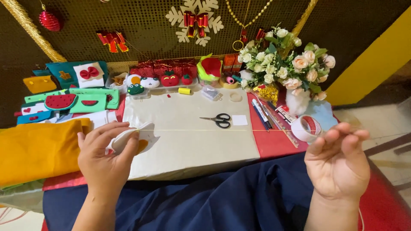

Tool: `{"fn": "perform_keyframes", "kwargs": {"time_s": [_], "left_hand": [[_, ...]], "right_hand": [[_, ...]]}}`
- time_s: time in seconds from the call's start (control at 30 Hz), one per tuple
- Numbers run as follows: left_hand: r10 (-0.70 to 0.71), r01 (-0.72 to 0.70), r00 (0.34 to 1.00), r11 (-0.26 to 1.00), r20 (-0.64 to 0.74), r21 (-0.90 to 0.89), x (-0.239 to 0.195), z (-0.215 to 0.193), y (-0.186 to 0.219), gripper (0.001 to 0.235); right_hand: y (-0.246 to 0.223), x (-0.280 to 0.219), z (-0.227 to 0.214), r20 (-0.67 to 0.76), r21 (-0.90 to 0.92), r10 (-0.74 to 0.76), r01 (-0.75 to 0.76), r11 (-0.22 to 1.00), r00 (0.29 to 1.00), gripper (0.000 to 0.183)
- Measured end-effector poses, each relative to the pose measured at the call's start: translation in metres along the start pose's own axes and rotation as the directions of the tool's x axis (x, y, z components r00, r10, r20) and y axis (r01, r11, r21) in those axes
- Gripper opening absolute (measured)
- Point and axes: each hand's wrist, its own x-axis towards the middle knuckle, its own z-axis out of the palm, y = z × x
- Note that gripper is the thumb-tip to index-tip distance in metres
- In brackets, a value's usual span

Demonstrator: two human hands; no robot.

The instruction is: Sewing two pieces of felt together to create a decorative fried egg using a needle and thread.

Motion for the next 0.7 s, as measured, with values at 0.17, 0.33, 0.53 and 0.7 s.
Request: {"fn": "perform_keyframes", "kwargs": {"time_s": [0.17,0.33,0.53,0.7], "left_hand": [[-0.002,0.002,1.000,1.000,-0.006,-0.002,-0.001,-0.001,0.004,0.007],[0.016,-0.016,1.000,1.000,-0.020,-0.005,0.000,0.000,0.002,0.008],[0.056,-0.057,0.998,0.997,-0.033,-0.048,-0.001,0.000,0.005,0.007],[0.100,-0.104,0.994,0.992,-0.052,-0.065,-0.001,-0.003,0.005,0.009]], "right_hand": [[-0.005,0.003,0.007,0.009,0.009,-0.009,0.009,1.000,1.000,0.020],[-0.012,0.002,0.032,-0.012,-0.182,-0.083,0.080,0.980,0.996,0.018],[-0.028,0.006,0.046,0.092,-0.245,-0.015,0.038,0.969,0.996,0.014],[-0.048,0.013,0.010,0.175,-0.356,-0.027,0.089,0.930,0.984,0.012]]}}
